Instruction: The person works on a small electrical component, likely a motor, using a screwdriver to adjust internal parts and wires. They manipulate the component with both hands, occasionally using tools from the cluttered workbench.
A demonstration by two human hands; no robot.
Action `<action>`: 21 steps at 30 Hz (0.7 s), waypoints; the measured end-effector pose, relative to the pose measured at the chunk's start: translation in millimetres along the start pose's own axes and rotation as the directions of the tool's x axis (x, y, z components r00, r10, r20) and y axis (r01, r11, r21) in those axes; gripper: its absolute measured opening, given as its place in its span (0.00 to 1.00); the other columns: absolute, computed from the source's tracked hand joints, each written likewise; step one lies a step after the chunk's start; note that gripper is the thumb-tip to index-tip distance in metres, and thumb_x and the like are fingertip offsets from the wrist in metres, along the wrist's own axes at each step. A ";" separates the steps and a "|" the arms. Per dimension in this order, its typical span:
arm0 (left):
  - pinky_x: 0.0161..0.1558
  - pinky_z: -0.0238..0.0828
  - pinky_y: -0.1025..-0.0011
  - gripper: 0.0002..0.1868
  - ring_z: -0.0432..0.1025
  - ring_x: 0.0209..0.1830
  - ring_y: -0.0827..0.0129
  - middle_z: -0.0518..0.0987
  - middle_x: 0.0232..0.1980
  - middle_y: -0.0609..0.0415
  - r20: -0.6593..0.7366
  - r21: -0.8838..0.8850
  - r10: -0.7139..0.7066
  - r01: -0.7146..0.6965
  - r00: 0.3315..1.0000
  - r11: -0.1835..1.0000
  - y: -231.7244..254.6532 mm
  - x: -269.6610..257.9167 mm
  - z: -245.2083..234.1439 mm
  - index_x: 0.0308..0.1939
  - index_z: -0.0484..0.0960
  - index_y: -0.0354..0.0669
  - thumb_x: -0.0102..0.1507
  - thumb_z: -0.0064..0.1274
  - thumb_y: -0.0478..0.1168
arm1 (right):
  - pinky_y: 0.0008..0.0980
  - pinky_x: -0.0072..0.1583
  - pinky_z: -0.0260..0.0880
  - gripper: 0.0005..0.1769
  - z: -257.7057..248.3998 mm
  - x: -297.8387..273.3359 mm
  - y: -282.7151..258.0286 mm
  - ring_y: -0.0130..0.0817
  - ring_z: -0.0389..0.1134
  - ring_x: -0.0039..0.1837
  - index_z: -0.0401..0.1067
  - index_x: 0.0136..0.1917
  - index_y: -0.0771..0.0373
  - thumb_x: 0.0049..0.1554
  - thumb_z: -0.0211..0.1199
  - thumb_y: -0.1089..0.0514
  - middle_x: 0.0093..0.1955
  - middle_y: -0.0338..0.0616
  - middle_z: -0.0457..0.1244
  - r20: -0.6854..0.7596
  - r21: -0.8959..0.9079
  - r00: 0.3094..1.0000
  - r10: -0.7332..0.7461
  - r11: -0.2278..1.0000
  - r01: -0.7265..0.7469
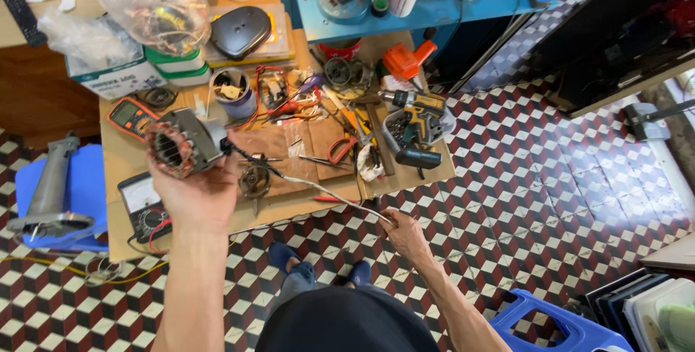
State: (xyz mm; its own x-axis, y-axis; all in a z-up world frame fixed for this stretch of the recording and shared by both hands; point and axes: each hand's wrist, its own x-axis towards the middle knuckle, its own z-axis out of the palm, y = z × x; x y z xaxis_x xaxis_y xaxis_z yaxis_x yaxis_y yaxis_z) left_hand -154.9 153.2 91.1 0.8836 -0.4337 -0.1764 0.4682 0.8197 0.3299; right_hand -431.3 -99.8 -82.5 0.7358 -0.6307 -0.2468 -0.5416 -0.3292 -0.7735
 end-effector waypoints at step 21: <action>0.57 0.70 0.49 0.40 0.72 0.62 0.54 0.75 0.67 0.55 -0.374 0.182 0.059 0.010 0.925 0.983 -108.5 -81.3 -110.1 0.71 0.68 0.58 0.68 0.16 0.73 | 0.26 0.32 0.49 0.26 -95.7 -78.0 -152.3 0.22 0.51 0.28 0.74 0.67 0.57 0.60 0.58 0.44 0.27 0.32 0.56 0.168 0.455 0.971 -0.169 0.887 0.076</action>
State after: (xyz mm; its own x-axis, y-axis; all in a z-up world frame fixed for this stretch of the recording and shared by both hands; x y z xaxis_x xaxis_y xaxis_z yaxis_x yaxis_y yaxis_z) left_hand -277.7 140.7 -32.5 0.8449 -0.2126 -0.4908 0.4698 0.7336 0.4910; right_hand -445.1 -67.7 110.4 0.8745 -0.4388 -0.2069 -0.2397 -0.0200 -0.9706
